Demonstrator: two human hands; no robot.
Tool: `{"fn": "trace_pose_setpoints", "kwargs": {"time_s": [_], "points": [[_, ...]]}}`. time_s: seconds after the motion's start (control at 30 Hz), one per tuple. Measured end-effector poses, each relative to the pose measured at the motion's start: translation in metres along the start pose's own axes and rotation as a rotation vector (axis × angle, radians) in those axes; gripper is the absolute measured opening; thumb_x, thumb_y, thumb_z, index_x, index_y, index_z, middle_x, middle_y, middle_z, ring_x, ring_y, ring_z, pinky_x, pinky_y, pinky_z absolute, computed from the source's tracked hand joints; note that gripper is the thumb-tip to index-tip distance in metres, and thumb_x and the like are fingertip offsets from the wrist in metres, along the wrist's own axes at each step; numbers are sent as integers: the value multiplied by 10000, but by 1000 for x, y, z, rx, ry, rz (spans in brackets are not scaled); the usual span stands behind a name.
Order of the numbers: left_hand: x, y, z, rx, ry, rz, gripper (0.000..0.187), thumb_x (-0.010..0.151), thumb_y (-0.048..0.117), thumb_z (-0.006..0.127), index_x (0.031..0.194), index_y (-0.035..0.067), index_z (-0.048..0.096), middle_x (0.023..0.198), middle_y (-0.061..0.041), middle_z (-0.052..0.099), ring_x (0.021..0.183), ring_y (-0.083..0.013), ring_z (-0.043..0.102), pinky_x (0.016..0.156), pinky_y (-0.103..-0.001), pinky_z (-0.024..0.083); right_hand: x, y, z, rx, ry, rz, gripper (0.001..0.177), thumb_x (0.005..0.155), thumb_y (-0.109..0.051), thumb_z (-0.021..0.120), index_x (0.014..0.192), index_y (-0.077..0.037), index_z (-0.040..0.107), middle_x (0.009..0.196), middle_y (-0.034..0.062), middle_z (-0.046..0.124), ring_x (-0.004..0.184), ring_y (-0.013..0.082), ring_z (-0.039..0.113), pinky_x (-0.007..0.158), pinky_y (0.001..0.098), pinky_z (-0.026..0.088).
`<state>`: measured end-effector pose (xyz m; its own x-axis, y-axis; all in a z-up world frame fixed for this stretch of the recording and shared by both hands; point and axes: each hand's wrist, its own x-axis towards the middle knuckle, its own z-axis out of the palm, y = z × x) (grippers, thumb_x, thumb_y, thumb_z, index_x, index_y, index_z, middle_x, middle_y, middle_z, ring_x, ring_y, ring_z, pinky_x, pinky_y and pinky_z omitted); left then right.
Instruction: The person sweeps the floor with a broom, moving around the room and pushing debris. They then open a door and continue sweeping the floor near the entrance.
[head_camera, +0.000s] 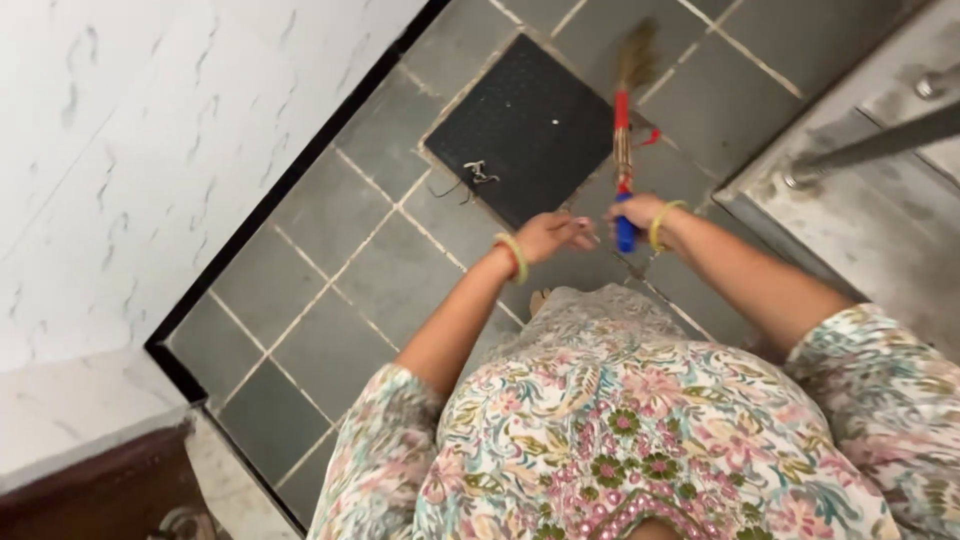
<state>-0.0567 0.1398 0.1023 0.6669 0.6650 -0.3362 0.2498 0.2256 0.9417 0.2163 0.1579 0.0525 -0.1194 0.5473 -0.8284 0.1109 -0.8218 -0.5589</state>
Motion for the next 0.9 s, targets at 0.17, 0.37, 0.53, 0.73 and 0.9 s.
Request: {"fn": "trace_pose_setpoints", "kwargs": {"time_s": [0.17, 0.37, 0.53, 0.73, 0.9], "points": [[-93, -54, -92, -491, 217, 216, 378, 995, 96, 483, 1339, 25, 625, 1219, -156, 732, 1122, -264, 721, 999, -404, 577, 1, -14, -75, -792, 51, -83, 371, 876, -282, 820, 988, 22, 640, 794, 123, 646, 615, 237, 611, 540, 435, 547], [-150, 11, -81, -581, 653, -199, 344, 1015, 99, 458, 1311, 44, 624, 1225, -116, 733, 1084, -206, 714, 968, -322, 520, 5, -100, -113, -1502, 32, -62, 445, 953, -464, 686, 1250, -132, 709, 1084, 174, 758, 1007, 361, 702, 901, 489, 514], [-120, 13, -59, -573, 681, -226, 370, 982, 68, 461, 1309, 46, 632, 1187, -88, 735, 1022, -175, 717, 952, -316, 534, 54, -110, -136, -1734, 138, 71, 361, 950, -346, 706, 1188, -88, 791, 1191, 159, 789, 1058, 347, 769, 884, 467, 588], [-96, 42, -35, -430, 661, -210, 359, 991, 76, 454, 1308, 59, 621, 1175, -51, 735, 1001, -127, 698, 888, -275, 499, 89, -119, -171, -1508, 511, 13, 430, 1053, -427, 523, 1178, -100, 773, 1226, 187, 730, 1113, 357, 708, 854, 457, 574], [-81, 37, -30, -421, 699, -158, 368, 979, 57, 464, 1310, 37, 623, 1159, -67, 739, 977, -127, 692, 865, -260, 505, 64, -127, -179, -1550, 414, -74, 358, 1027, -306, 537, 1191, -101, 780, 1219, 196, 757, 1109, 393, 725, 882, 486, 580]]}}
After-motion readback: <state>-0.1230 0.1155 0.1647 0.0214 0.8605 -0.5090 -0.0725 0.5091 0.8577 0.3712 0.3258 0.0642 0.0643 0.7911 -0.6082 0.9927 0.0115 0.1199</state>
